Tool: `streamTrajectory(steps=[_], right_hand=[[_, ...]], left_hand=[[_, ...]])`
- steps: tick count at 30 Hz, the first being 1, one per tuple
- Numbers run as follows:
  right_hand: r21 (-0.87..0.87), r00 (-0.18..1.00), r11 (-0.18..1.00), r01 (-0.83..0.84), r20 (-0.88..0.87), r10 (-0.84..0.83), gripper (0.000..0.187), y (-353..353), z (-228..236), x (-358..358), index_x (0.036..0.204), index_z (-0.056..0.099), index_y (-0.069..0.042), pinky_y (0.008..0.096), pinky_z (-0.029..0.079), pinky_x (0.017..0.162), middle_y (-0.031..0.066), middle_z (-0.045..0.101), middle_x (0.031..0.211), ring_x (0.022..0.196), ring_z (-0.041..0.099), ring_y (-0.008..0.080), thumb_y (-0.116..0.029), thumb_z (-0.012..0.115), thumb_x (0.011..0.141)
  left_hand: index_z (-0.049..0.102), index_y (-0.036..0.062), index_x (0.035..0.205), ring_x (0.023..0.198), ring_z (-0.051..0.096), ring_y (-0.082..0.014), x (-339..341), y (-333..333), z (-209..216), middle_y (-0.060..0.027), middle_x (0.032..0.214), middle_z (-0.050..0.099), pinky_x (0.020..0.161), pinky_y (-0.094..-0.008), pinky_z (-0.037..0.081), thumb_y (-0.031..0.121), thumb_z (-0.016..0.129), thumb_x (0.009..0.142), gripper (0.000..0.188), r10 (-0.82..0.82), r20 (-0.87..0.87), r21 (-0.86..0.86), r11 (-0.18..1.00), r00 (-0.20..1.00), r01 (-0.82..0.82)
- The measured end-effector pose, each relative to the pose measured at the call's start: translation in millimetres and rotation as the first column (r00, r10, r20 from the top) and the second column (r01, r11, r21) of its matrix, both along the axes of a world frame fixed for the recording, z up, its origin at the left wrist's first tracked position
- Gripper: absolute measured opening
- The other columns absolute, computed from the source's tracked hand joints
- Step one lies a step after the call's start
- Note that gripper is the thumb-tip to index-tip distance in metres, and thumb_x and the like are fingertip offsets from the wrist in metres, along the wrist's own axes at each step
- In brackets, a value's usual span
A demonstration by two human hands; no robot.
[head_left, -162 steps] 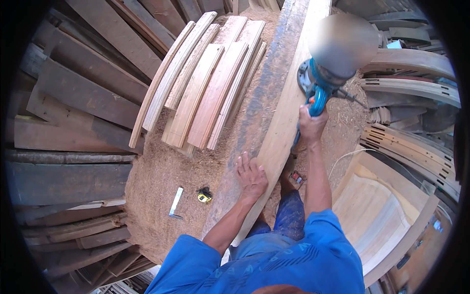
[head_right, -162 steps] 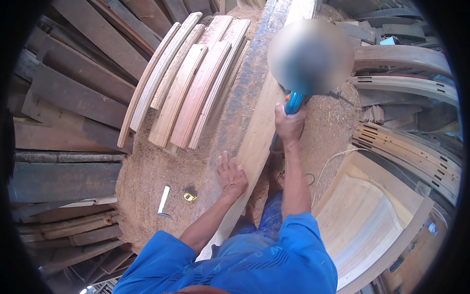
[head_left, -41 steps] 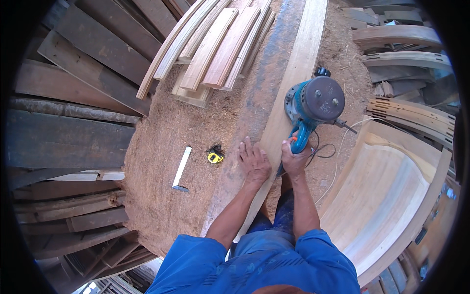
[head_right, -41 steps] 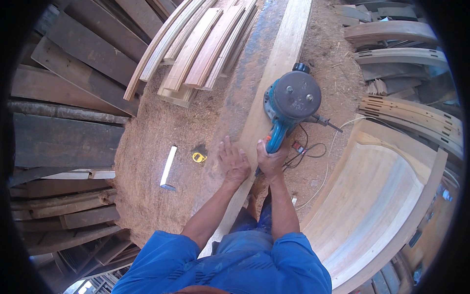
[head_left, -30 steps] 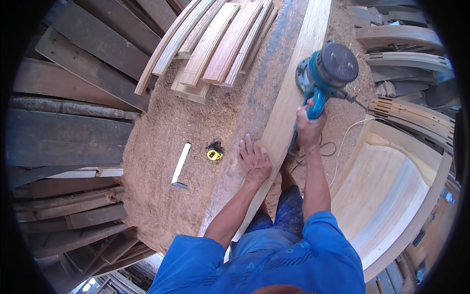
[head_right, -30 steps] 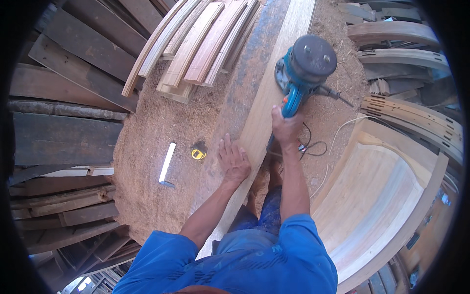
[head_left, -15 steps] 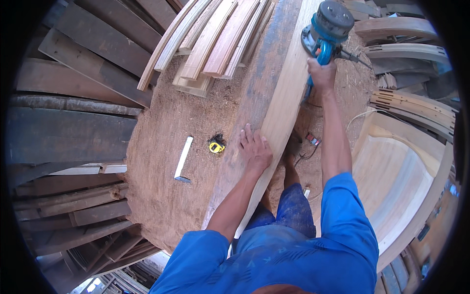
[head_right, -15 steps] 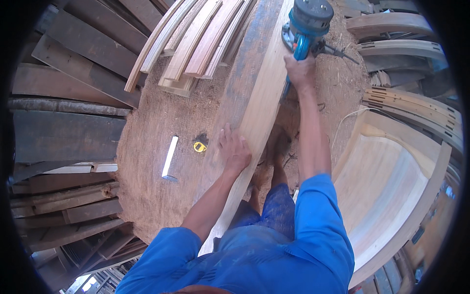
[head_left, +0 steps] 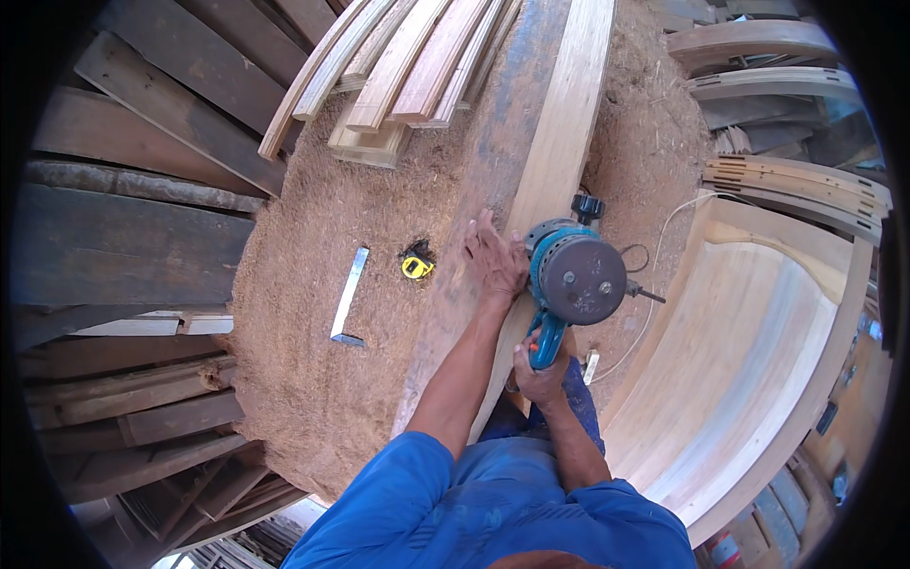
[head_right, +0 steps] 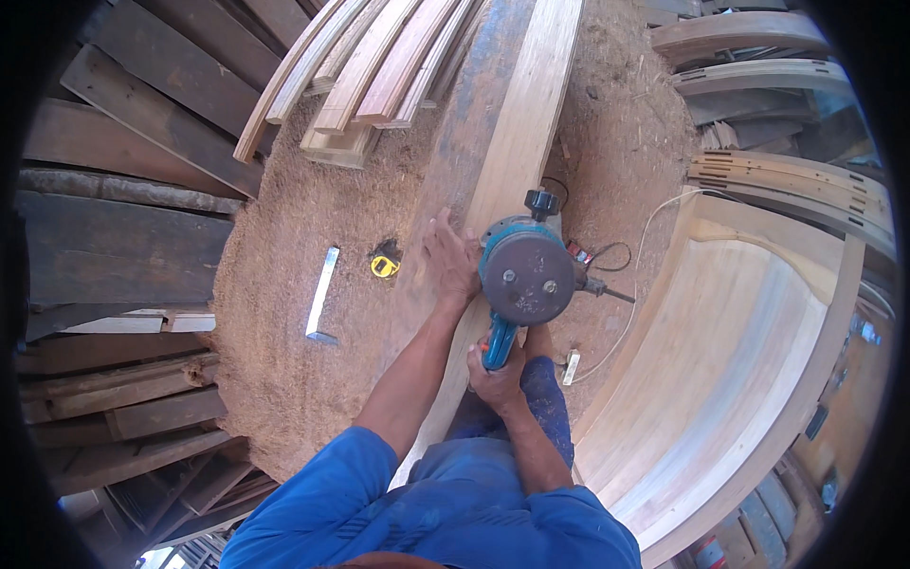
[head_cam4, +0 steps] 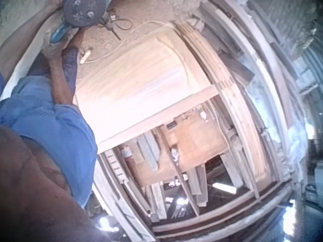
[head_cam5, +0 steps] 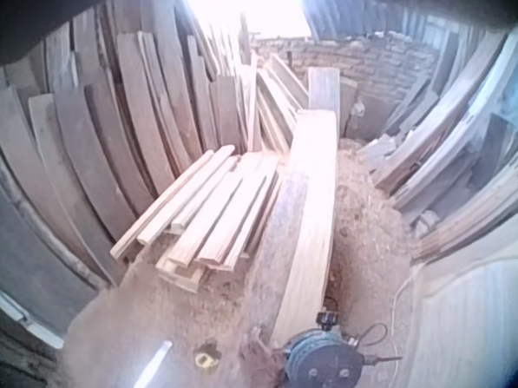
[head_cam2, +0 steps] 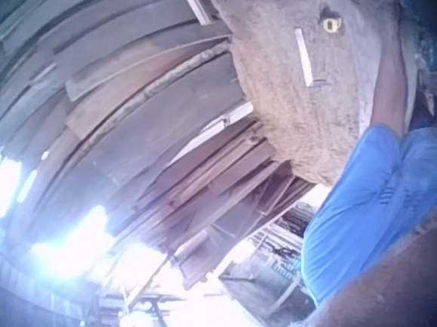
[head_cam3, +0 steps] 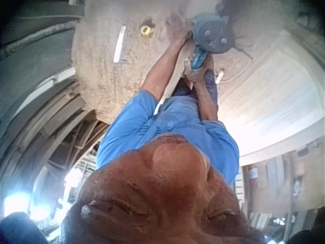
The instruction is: The person selects a wooden plank and places it on a workbench. They then use a handheld electric router to smooth the surface of the plank, moving the tool along the length of the wood while standing barefoot on the bench.
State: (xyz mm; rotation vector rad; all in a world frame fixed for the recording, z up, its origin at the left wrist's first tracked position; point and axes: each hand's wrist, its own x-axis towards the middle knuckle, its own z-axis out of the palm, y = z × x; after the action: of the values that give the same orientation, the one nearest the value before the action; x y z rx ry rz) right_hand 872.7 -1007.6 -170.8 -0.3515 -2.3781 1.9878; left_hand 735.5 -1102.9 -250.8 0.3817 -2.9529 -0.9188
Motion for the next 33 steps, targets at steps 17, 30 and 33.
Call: streamTrajectory(steps=[17,30,33], right_hand=[[-0.033,0.993,0.997,0.075,-0.092,-0.078,0.028,10,-29,-90,0.104,0.055,-0.001,0.0276,0.047,0.073,0.0041,0.056,0.092,0.079,0.054,0.0107,-0.004,0.071,0.081],[-0.108,0.987,0.985,0.135,-0.076,-0.144,0.026,49,-41,-235,0.104,0.058,0.000,0.0301,0.049,0.070,0.0046,0.059,0.086,0.076,0.058,0.0111,-0.008,0.070,0.082],[0.030,0.968,0.990,0.140,-0.216,-0.131,0.025,84,-61,-320,0.101,0.059,-0.002,0.0313,0.050,0.062,0.0029,0.061,0.080,0.067,0.059,0.0119,-0.006,0.069,0.079]], left_hand=[[0.044,0.0040,0.141,0.138,0.035,-0.0442,3,7,-6,-0.0228,0.150,0.040,0.112,-0.0589,0.024,0.049,0.044,0.095,0.065,-0.043,-0.028,-0.132,0.990,0.999,0.039],[0.048,0.0014,0.138,0.138,0.035,-0.0455,-1,10,2,-0.0250,0.150,0.040,0.112,-0.0588,0.026,0.042,0.047,0.096,0.058,-0.049,0.039,-0.187,0.981,0.998,0.056],[0.047,0.0006,0.138,0.139,0.033,-0.0464,-4,14,6,-0.0263,0.151,0.038,0.113,-0.0588,0.025,0.041,0.047,0.096,0.058,-0.075,0.096,-0.190,0.977,0.993,0.092]])
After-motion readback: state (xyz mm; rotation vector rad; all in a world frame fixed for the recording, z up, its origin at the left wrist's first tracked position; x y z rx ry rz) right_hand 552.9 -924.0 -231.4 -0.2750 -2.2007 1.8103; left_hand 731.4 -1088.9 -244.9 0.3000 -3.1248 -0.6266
